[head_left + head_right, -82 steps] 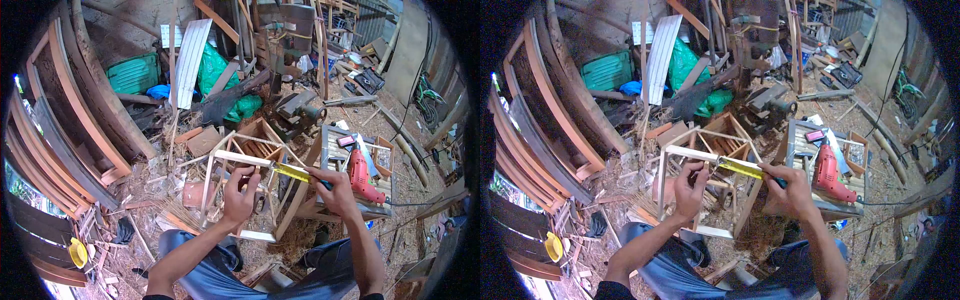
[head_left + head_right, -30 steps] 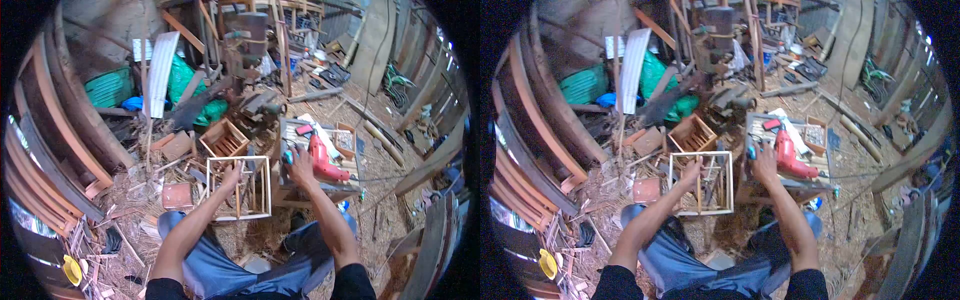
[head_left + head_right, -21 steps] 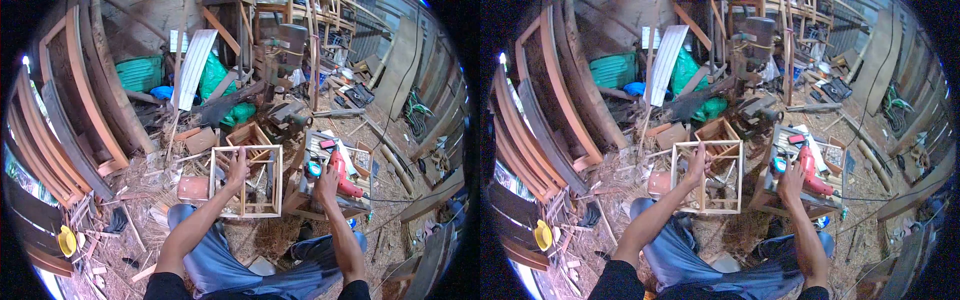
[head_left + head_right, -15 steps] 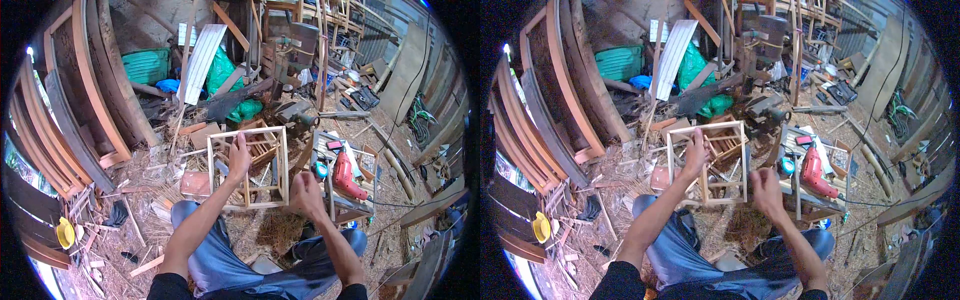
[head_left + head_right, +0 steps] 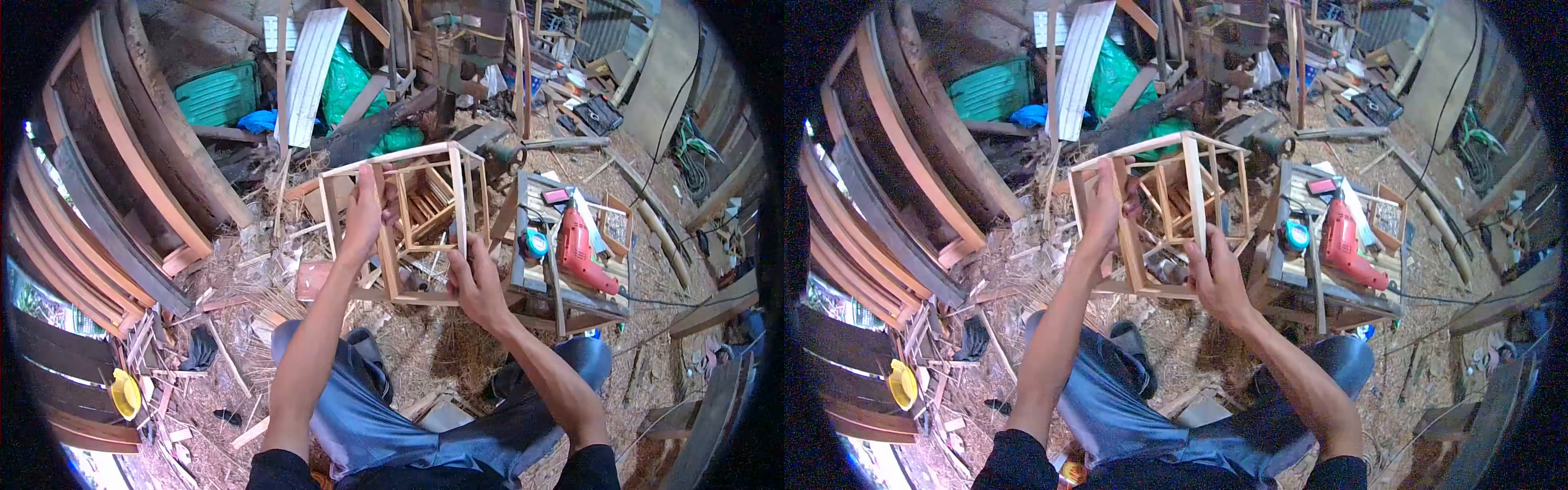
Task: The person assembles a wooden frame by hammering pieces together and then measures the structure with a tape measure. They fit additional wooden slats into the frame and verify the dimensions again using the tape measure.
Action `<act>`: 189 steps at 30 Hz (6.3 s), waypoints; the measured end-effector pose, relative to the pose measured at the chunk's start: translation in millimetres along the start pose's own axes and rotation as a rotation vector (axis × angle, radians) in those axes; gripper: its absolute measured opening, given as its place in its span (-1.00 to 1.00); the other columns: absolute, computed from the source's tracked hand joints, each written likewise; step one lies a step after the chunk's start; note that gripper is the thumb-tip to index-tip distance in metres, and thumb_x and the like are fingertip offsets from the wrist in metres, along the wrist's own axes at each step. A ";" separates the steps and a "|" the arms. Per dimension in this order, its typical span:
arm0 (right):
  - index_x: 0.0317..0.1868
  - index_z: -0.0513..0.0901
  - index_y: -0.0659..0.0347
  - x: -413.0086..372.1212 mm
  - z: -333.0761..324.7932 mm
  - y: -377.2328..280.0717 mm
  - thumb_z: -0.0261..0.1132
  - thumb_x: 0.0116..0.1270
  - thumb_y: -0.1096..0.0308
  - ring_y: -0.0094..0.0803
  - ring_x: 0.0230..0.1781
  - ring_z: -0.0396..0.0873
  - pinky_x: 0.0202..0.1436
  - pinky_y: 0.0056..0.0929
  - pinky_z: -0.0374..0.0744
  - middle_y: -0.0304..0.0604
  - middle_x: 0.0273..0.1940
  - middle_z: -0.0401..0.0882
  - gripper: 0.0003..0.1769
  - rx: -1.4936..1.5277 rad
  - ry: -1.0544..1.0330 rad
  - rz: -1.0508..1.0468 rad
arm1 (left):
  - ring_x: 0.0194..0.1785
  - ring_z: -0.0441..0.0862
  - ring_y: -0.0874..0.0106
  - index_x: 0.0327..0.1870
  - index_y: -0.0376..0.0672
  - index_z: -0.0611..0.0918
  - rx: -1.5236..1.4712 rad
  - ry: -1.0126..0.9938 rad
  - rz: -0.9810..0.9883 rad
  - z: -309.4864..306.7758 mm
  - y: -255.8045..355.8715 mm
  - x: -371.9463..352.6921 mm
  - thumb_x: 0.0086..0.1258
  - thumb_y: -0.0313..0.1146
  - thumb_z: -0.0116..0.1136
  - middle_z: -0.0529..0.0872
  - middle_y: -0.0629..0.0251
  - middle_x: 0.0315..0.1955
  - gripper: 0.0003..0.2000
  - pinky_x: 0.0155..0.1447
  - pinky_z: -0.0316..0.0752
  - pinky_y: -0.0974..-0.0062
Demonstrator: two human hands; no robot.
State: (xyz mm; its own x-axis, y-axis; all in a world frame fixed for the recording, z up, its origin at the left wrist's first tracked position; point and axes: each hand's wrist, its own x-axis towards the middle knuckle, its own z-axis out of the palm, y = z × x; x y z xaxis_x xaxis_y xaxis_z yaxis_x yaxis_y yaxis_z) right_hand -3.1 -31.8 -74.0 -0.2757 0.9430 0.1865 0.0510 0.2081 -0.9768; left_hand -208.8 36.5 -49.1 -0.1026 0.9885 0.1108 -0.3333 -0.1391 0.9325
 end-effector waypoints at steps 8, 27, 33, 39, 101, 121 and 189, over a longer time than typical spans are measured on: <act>-0.12 0.47 0.17 57.9 -38.9 -4.3 0.10 0.49 0.14 -0.68 -0.55 0.26 -0.54 -0.65 0.32 -0.41 -0.40 0.32 -0.75 0.237 0.123 0.253 | -0.31 0.65 0.36 -0.03 -0.31 0.46 0.481 -0.271 -0.384 10.4 -17.0 -29.8 0.51 0.25 -0.42 0.68 0.10 -0.36 -0.33 -0.15 0.57 0.33; -0.11 0.40 0.14 28.6 -43.4 18.7 0.04 0.53 0.17 -0.70 -0.67 0.12 -0.66 -0.68 0.15 -0.43 -0.48 0.20 -0.79 0.216 0.138 0.148 | -0.48 0.59 -0.23 -0.44 -0.48 0.54 1.046 0.124 0.111 50.5 -34.9 -54.6 0.55 0.01 -0.27 0.56 -0.29 -0.67 -0.38 -0.33 0.48 -0.01; -0.07 0.38 0.12 25.3 -33.6 19.1 0.05 0.53 0.20 -0.70 -0.68 0.14 -0.67 -0.67 0.18 -0.43 -0.49 0.22 -0.81 0.203 0.131 0.150 | -0.49 0.61 -0.17 -0.41 -0.49 0.55 0.928 0.084 0.040 26.4 -68.3 -43.0 0.55 0.00 -0.28 0.57 -0.21 -0.68 -0.38 -0.32 0.49 0.01; -0.13 0.43 0.19 30.8 -25.5 44.7 0.04 0.53 0.12 -0.64 -0.63 0.30 -0.59 -0.55 0.30 -0.37 -0.57 0.31 -0.72 -0.161 0.218 0.048 | -0.52 0.67 0.09 -0.43 -0.37 0.58 0.781 0.114 -0.099 25.4 -63.2 -42.3 0.56 0.05 -0.33 0.61 0.03 -0.67 -0.38 -0.35 0.52 0.12; -0.03 0.47 0.28 30.0 -47.6 29.0 0.02 0.51 0.19 0.13 -0.36 0.56 -0.26 -0.06 0.46 0.23 -0.39 0.55 -0.70 -0.404 0.269 0.001 | -0.18 0.65 -0.13 0.27 -0.49 0.00 0.806 -0.066 -0.176 61.8 -70.7 -38.7 0.54 -0.23 -0.28 0.53 -0.44 -0.11 -0.49 -0.06 0.56 0.10; -0.08 0.44 0.28 41.9 -93.6 53.1 -0.13 0.56 0.15 -0.18 -0.41 0.57 -0.31 -0.23 0.49 -0.02 -0.41 0.56 -0.64 -0.455 0.212 -0.041 | 0.18 0.48 0.02 0.24 -0.20 0.43 1.390 -0.137 0.637 16.4 18.2 39.0 0.31 -0.24 0.20 0.56 -0.08 0.08 -0.50 0.27 0.32 0.12; 0.34 0.12 0.28 27.7 5.3 10.6 0.13 0.39 0.33 0.28 -0.34 0.59 -0.29 0.00 0.58 0.40 -0.37 0.57 -0.41 -0.577 0.046 0.034 | -0.16 0.62 -0.05 -0.04 -0.24 0.61 1.262 -0.490 0.398 13.2 -4.6 15.0 0.26 -0.45 0.07 0.68 -0.08 -0.30 -0.74 -0.08 0.51 0.08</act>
State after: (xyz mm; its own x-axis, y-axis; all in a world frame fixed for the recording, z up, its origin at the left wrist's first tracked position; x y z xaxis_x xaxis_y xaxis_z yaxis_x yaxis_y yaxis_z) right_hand -15.3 -4.8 -79.8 -0.2230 0.9593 0.1730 0.5781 0.2731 -0.7689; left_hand -196.4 52.8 -47.1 0.4288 0.8523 0.2994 0.7187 -0.5227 0.4586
